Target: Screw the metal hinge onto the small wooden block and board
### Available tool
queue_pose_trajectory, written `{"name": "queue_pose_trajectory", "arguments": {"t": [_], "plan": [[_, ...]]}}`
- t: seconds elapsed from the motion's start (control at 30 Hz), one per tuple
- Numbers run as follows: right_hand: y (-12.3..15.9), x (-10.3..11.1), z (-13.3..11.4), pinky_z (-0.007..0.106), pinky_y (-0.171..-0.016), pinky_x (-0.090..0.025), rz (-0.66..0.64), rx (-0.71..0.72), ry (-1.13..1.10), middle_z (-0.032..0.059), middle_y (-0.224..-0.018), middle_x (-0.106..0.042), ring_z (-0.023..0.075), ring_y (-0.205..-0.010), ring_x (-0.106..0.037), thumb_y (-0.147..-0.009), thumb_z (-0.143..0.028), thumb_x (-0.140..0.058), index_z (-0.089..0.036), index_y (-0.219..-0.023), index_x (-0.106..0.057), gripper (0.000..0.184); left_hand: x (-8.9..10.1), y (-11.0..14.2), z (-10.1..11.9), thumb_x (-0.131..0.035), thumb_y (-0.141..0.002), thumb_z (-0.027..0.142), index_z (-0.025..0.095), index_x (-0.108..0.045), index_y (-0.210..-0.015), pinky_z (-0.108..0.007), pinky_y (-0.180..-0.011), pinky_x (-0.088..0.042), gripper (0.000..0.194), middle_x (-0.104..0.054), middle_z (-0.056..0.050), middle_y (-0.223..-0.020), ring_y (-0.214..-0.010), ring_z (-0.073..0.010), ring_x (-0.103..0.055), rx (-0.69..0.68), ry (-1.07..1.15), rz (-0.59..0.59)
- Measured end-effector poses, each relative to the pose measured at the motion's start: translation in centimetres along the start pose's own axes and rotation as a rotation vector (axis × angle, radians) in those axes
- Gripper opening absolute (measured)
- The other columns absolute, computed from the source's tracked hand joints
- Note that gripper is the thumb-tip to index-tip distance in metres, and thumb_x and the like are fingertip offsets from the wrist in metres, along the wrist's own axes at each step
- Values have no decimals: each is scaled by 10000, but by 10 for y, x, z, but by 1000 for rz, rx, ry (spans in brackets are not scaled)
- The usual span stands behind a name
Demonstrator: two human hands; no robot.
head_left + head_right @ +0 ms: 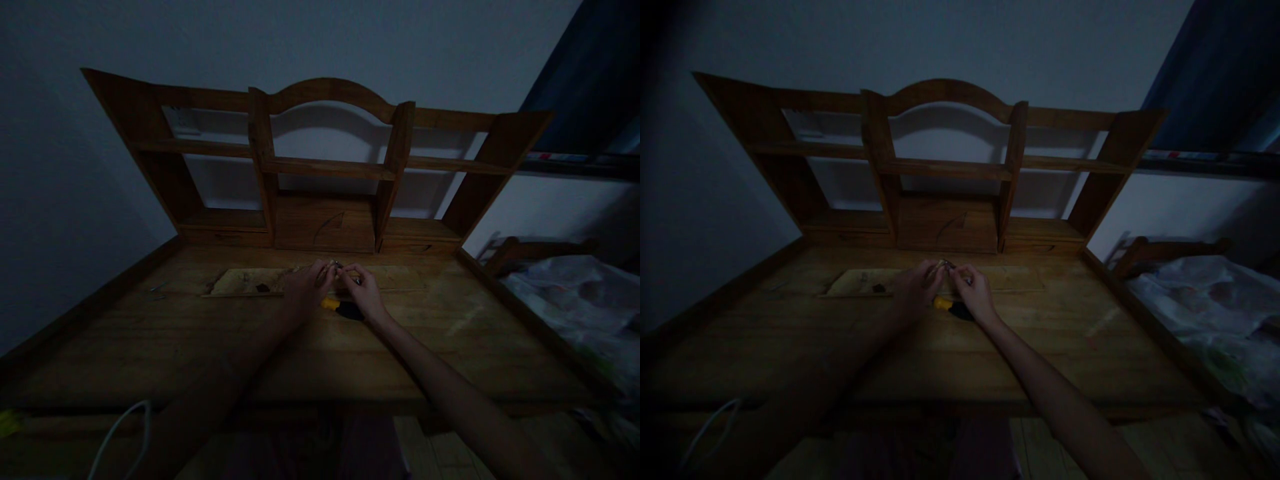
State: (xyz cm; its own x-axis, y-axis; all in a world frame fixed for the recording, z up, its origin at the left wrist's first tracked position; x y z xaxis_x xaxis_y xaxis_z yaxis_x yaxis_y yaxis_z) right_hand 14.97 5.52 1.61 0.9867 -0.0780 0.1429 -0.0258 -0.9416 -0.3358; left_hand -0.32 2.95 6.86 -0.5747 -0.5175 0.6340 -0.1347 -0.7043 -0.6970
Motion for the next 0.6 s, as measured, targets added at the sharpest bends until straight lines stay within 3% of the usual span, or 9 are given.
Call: {"name": "queue_pose_trajectory", "arguments": {"t": [0.1,0.27,0.6], "plan": [[0,-1,3,215,-451,-332,-9,-35,-68,-43,-612,-552,110,-479,-444,-795,-548,-681,-224,-874,-631,337,1,1,0,-530,-975,406,231,-665,-1033,-284,-671,-469,228,-761,-38,-860,-756,-182,-711,-10,-18,25],[-3,-1,6,239,-547,-404,-5,-53,-100,-3,-720,-630,144,-614,-542,-787,-519,-679,-209,-794,-662,311,-1,0,1,-534,-974,391,224,-666,-1034,-296,-685,-479,221,-760,-41,-877,-769,-189,-716,-16,-8,5],[-2,-4,3,241,-550,-372,-58,-41,-99,-20,-660,-556,127,-588,-463,-839,-489,-614,-200,-766,-673,304,-3,2,1,-534,-975,380,228,-666,-1037,-307,-669,-491,211,-758,-44,-872,-766,-200,-718,-40,21,0]]}}
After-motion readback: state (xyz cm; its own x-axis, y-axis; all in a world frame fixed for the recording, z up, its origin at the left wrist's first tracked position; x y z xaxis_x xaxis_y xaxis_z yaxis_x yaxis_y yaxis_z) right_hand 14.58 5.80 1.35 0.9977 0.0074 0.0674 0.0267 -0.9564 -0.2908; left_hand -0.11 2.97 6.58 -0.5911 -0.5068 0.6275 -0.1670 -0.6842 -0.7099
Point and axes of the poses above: each hand's wrist, its own y-axis away from the middle knuckle, its own x-axis out of the back of the hand, z = x × y, the point moved 9 cm from there along -y, towards the middle knuckle
